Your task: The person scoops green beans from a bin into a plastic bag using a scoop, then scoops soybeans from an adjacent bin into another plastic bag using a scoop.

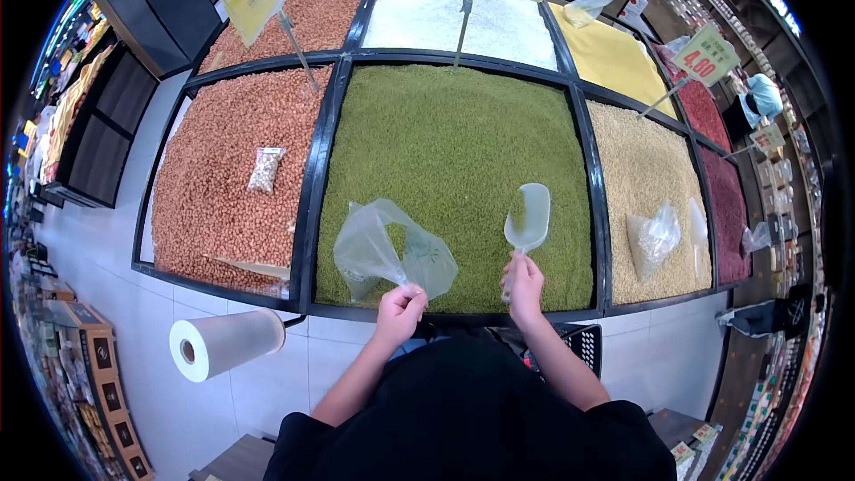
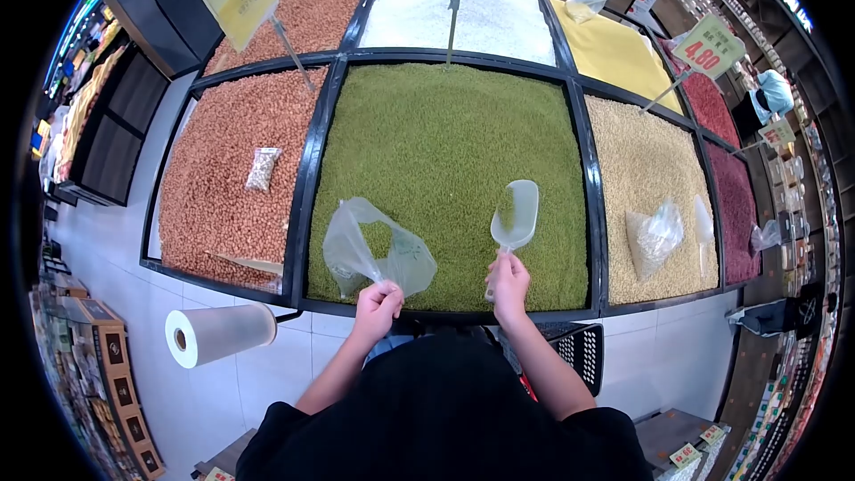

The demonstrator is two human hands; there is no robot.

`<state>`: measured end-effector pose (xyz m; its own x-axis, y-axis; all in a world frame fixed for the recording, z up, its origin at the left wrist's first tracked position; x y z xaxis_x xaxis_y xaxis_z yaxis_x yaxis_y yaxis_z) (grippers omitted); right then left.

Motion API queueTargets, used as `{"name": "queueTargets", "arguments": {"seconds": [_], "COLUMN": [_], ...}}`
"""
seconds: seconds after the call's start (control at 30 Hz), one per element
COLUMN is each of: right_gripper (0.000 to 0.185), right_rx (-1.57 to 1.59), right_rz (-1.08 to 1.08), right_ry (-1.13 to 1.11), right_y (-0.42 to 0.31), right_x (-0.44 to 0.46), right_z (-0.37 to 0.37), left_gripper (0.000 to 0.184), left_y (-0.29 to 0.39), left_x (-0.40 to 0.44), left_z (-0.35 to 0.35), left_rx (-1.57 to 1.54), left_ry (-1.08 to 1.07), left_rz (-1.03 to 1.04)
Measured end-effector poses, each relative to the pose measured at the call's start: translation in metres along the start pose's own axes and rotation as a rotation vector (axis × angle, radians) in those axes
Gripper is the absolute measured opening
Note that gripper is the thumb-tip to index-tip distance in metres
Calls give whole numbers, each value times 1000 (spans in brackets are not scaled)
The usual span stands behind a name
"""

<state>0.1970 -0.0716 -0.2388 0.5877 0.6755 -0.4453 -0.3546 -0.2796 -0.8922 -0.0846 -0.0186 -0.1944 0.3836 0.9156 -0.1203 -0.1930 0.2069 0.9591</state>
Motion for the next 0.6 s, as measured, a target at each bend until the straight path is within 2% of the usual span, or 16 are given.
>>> {"name": "queueTargets", "arguments": {"seconds": [0.13,0.2,0.33,0.4,0.43,0.5,0.53,0.6], "right_gripper": [29,34,37,35,35,36,36,37], "right_rx": [74,156,106,183,178,108,103,-27], "right_rz": [49,50,96,200,198,280,288,296], "right_ry": [-61,-183,-273,-493,-496,-678,-679,-914], "right_y": [-22,-34,-72,-89,-99,-107,-112,-122], "right_x": [-20,-31,-63,-80,-82,-96,-95,-104], "right_z": [8,13,17,26,23,26,21,31], "left_gripper": [16,15,15,15,15,16,17,17], "left_y": [-1,-3,0,1,0,2,4,6], "left_x": [1,2,5,5,6,6,5,4], "left_z": [1,1,3,2,3,2,2,3], "left_rx": [6,9,-11,8,32,35,42,23], "left_ry": [6,-15,-42,-47,-55,-59,-66,-44], "left_rz": [-11,-4,19,-3,-24,-10,8,-2]}}
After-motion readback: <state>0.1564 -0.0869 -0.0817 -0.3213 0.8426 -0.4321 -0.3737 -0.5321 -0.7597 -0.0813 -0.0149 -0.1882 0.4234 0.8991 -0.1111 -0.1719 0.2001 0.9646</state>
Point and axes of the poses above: each hand's wrist, its own x-axis towards the middle knuckle, its own z-axis out of the palm, y = z × x, the point moved 8 cm from there along x, towards the middle knuckle, and after that the axes turned 3 degrees about z, right-handed, at the moved point
